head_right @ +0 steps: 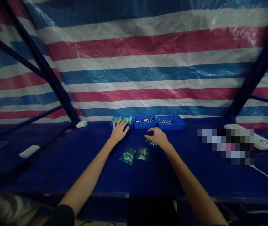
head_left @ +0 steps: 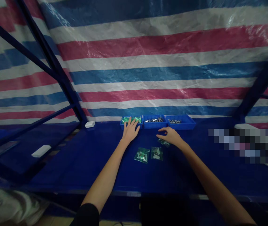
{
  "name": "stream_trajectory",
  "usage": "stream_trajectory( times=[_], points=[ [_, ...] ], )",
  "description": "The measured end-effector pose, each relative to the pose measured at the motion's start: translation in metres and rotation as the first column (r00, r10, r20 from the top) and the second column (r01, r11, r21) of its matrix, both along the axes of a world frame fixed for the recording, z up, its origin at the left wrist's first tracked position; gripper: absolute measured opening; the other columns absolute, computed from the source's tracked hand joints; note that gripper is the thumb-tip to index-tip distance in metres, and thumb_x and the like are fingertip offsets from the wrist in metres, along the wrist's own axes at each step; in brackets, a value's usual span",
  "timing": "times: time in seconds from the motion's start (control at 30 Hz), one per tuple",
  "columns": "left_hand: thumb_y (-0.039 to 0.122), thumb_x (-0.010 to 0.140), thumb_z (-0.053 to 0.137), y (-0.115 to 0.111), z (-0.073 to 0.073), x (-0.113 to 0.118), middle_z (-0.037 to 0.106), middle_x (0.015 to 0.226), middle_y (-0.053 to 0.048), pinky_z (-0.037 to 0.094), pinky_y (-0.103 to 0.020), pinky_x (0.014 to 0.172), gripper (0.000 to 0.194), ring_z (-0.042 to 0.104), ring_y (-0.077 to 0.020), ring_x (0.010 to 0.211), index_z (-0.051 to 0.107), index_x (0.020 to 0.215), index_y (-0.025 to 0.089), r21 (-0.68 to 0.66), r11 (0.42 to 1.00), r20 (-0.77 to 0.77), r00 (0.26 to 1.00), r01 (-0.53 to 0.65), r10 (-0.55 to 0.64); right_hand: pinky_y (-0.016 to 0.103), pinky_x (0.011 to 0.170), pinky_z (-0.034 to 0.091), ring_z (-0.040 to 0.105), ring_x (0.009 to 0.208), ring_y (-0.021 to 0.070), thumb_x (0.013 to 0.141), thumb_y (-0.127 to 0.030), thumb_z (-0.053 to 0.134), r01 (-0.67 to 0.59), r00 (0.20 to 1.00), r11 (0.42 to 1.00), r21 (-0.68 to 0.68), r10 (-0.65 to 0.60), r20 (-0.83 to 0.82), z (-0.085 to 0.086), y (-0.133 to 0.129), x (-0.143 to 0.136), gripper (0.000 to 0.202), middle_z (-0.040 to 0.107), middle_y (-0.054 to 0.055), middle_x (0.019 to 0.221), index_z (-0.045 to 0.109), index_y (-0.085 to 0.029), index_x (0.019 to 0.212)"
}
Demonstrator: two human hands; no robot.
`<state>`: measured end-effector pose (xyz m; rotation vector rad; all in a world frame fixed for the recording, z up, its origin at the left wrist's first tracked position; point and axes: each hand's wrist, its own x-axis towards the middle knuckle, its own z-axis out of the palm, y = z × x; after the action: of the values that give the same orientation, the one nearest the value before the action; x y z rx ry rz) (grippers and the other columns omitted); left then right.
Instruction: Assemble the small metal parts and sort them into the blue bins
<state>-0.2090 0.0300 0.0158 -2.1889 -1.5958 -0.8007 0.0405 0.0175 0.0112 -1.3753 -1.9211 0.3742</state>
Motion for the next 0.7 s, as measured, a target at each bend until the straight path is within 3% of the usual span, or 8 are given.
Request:
stream_trajectory(
  times=[0.13, 0.23, 0.4, 0.5, 0.6, 0.7],
  points=[
    [0.036, 0.088, 0.040, -0.005, 0.007, 0.004, 0.056, 0.123, -0.010, 0.023, -0.053, 0.104, 0.034, 0.030, -0.0277, 0.131, 0.057, 0.114, 0.022, 0.020, 1.000, -0.020, 1.000, -0.011, 0.011, 0.032, 0.056, 0.047, 0.063, 0.067, 0.0226, 0.039, -0.051, 0.078, 0.070, 0.989, 0.988, -0.139, -0.051, 0.137, -0.005, 0.003, 0.009, 0.051, 0.066, 0.006, 0.076, 0.070, -0.024, 0.082],
    [0.034, 0.088, 0.040, -0.013, 0.014, 0.013, 0.058, 0.118, -0.010, 0.022, -0.050, 0.104, 0.031, 0.033, -0.0266, 0.128, 0.058, 0.110, 0.022, 0.048, 0.998, -0.032, 0.999, 0.040, -0.038, 0.029, 0.052, 0.044, 0.062, 0.061, 0.0212, 0.031, -0.050, 0.081, 0.088, 0.984, 0.980, -0.180, -0.058, 0.168, 0.001, 0.003, 0.011, 0.055, 0.065, 0.003, 0.068, 0.069, -0.026, 0.079],
    [0.036, 0.088, 0.040, -0.030, 0.021, 0.039, 0.059, 0.110, -0.008, 0.023, -0.046, 0.101, 0.026, 0.043, -0.0244, 0.117, 0.059, 0.101, 0.025, 0.031, 0.976, -0.050, 0.976, 0.215, -0.213, 0.028, 0.055, 0.043, 0.064, 0.068, 0.0234, 0.030, -0.043, 0.084, 0.146, 0.983, 0.964, -0.223, -0.115, 0.144, 0.014, -0.002, 0.004, 0.044, 0.066, 0.002, 0.069, 0.067, -0.027, 0.067],
    [0.040, 0.088, 0.040, -0.037, 0.021, 0.050, 0.060, 0.105, -0.006, 0.026, -0.043, 0.098, 0.026, 0.047, -0.0222, 0.109, 0.059, 0.098, 0.025, -0.062, 0.946, -0.075, 0.944, 0.319, -0.323, 0.029, 0.059, 0.044, 0.064, 0.075, 0.0245, 0.036, -0.038, 0.084, 0.171, 0.981, 0.974, -0.148, -0.155, 0.119, 0.016, -0.005, -0.002, 0.039, 0.067, 0.003, 0.072, 0.067, -0.027, 0.069],
    [0.045, 0.087, 0.041, -0.039, 0.019, 0.055, 0.060, 0.102, -0.005, 0.028, -0.041, 0.096, 0.028, 0.048, -0.0212, 0.105, 0.058, 0.097, 0.025, -0.142, 0.922, -0.064, 0.926, 0.360, -0.371, 0.027, 0.059, 0.046, 0.064, 0.075, 0.0225, 0.040, -0.036, 0.083, 0.036, 0.999, 0.995, -0.094, -0.036, 0.005, 0.014, -0.005, -0.006, 0.038, 0.068, 0.001, 0.074, 0.067, -0.027, 0.073],
    [0.045, 0.086, 0.041, -0.037, 0.019, 0.052, 0.061, 0.098, -0.003, 0.030, -0.039, 0.092, 0.027, 0.050, -0.0203, 0.100, 0.056, 0.093, 0.024, -0.168, 0.919, -0.003, 0.932, 0.356, -0.362, 0.023, 0.049, 0.047, 0.062, 0.062, 0.0165, 0.049, -0.034, 0.079, -0.201, 0.945, 0.967, -0.158, 0.149, -0.290, 0.014, -0.005, -0.010, 0.038, 0.068, -0.001, 0.070, 0.068, -0.024, 0.084]
  ],
)
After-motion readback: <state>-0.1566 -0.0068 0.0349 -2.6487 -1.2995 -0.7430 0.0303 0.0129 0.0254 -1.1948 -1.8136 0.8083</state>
